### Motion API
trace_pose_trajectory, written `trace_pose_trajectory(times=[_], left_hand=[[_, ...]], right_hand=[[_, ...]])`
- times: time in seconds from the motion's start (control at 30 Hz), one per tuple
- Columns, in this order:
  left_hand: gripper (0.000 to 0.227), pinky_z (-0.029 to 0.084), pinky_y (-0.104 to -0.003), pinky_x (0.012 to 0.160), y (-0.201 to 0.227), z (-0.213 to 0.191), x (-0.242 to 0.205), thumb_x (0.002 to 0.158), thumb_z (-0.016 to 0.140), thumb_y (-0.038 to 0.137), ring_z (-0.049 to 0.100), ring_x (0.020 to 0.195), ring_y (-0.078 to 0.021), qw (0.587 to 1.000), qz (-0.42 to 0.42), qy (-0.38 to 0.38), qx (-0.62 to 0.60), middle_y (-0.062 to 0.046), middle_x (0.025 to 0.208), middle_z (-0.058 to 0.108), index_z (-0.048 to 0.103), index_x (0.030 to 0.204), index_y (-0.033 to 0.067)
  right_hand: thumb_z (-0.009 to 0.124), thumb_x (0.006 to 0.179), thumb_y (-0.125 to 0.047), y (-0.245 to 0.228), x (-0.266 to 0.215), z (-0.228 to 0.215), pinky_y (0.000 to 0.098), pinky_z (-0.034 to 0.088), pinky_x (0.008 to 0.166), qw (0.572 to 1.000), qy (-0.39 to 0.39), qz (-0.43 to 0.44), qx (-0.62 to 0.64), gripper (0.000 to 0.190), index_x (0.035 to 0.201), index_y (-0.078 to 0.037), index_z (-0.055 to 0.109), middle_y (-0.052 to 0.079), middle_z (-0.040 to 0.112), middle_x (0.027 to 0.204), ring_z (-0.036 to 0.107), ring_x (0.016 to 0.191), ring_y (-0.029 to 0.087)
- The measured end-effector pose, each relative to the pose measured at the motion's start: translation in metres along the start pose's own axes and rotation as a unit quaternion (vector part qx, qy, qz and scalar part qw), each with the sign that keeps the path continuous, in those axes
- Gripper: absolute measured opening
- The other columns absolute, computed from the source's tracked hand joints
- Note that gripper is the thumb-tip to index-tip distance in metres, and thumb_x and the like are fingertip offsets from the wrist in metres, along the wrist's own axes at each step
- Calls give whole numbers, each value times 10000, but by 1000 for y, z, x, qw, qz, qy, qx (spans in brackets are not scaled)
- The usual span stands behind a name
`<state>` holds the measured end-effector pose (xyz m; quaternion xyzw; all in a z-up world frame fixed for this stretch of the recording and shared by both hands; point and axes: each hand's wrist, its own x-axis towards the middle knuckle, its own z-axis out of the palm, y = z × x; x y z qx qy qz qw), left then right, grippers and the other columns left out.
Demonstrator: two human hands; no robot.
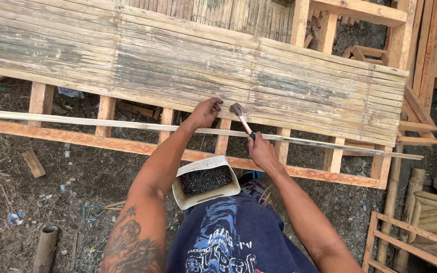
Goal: The person hammers nails into a wooden pallet frame using a hammer. They repeatedly pick up nails from a container and drive them into the slats to secure them to the frame.
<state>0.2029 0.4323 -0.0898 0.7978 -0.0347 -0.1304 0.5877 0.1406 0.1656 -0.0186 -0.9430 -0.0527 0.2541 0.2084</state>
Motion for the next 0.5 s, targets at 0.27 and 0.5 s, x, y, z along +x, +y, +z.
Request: trace_pose_trajectory(times=[0.27,0.5], left_hand=[[274,596,-330,851,79,29,-155,896,640,156,770,894,-177,917,-149,-359,92,-89,1042,793,733,1145,93],[235,574,-443,812,17,113,-229,911,545,172,683,1015,-309,863,-41,-106,492,-148,1062,690,697,1056,67]], right_hand=[[474,1039,-347,3,11,17,644,481,711,998,-11,-36,42,343,1069,-6,495,352,668,832,637,806,573],[468,1052,-360,9,29,21,633,473,675,994,-30,-97,42,359,1068,-1,477,329,661,801,638,758,562]])
